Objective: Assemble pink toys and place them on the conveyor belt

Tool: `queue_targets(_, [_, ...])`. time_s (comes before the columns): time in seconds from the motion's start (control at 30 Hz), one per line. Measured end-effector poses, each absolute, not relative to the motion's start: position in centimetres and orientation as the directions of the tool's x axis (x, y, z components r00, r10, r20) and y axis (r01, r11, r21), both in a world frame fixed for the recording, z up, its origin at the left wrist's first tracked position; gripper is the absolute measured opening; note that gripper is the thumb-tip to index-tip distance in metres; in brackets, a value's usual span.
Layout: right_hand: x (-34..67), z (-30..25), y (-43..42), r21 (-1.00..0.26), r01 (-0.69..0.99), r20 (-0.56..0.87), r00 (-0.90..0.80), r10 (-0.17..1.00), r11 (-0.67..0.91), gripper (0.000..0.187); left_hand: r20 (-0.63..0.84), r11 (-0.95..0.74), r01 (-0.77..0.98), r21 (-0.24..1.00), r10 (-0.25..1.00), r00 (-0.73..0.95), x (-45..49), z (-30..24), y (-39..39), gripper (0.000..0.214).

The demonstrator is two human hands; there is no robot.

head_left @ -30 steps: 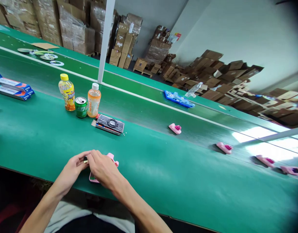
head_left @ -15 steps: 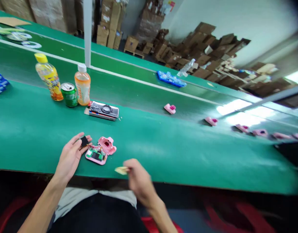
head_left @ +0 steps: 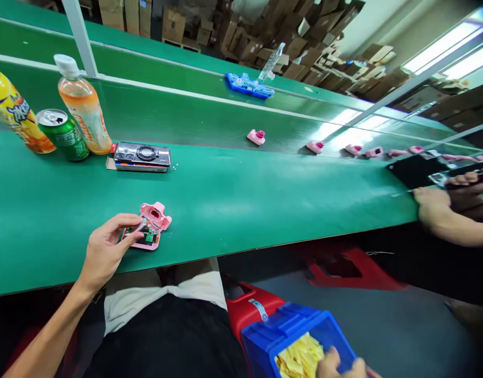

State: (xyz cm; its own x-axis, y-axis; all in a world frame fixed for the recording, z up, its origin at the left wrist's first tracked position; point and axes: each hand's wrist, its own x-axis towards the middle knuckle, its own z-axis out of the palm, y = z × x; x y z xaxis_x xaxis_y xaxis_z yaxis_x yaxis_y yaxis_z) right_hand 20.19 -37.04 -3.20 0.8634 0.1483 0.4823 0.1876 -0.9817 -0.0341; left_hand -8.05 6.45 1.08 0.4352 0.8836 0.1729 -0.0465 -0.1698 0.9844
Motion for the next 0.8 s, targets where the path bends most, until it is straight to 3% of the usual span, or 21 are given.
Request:
queue_targets(0.1, [18.6,1.0,-25.3,-0.098,0.534,0.659,0.667,0.348,-0.840,0.052,0.267,-0.301,-0.024,0.953,0.801,0.536,-8.2,1.3,6.3,0.012])
queue_targets(0.13, [17.4,2.4,-20.9,-0.163,0.680,0.673,0.607,0.423,-0.715,0.049,0.283,-0.330,-0.012,0.944,0.789,0.545,-8.2,1.3,6.2,0.012])
queue_targets(0.2, [14.6,4.5,-12.4,-0.335,0.895,0.587,0.442,0.679,-0.293,0.039,0.304,-0.362,0.005,0.932,0.788,0.535,-8.1,1.3,6.3,0.012])
queue_targets(0.27, [11.9,5.7,-5.8,-0.453,0.880,0.421,0.070,0.904,0.143,0.029,0.309,-0.348,-0.016,0.938,0.811,0.497,-8.1,1.3,6.3,0.009])
queue_targets(0.33, [10.3,6.1,-1.5,-0.544,0.775,0.283,-0.192,0.940,0.322,0.015,0.294,-0.308,-0.049,0.950,0.835,0.464,-8.2,1.3,6.3,0.005])
queue_targets(0.43, [10.3,6.5,0.9,-0.669,0.669,0.125,-0.328,0.936,0.324,0.004,0.277,-0.301,-0.022,0.954,0.847,0.454,-8.3,1.2,6.1,0.013])
queue_targets(0.6, [11.6,7.1,0.6,-0.824,0.525,0.033,-0.326,0.945,0.210,0.009,0.328,-0.414,0.049,0.909,0.784,0.527,-8.5,1.1,6.0,0.016])
queue_targets(0.67, [11.4,6.8,0.1,-0.847,0.502,0.055,-0.238,0.970,0.171,0.008,0.345,-0.437,0.036,0.899,0.755,0.558,-8.6,1.1,6.0,0.024])
queue_targets(0.8, [10.6,5.2,-1.3,-0.844,0.493,0.229,-0.024,0.973,0.211,0.017,0.330,-0.488,0.067,0.870,0.678,0.656,-9.0,0.9,5.5,0.061])
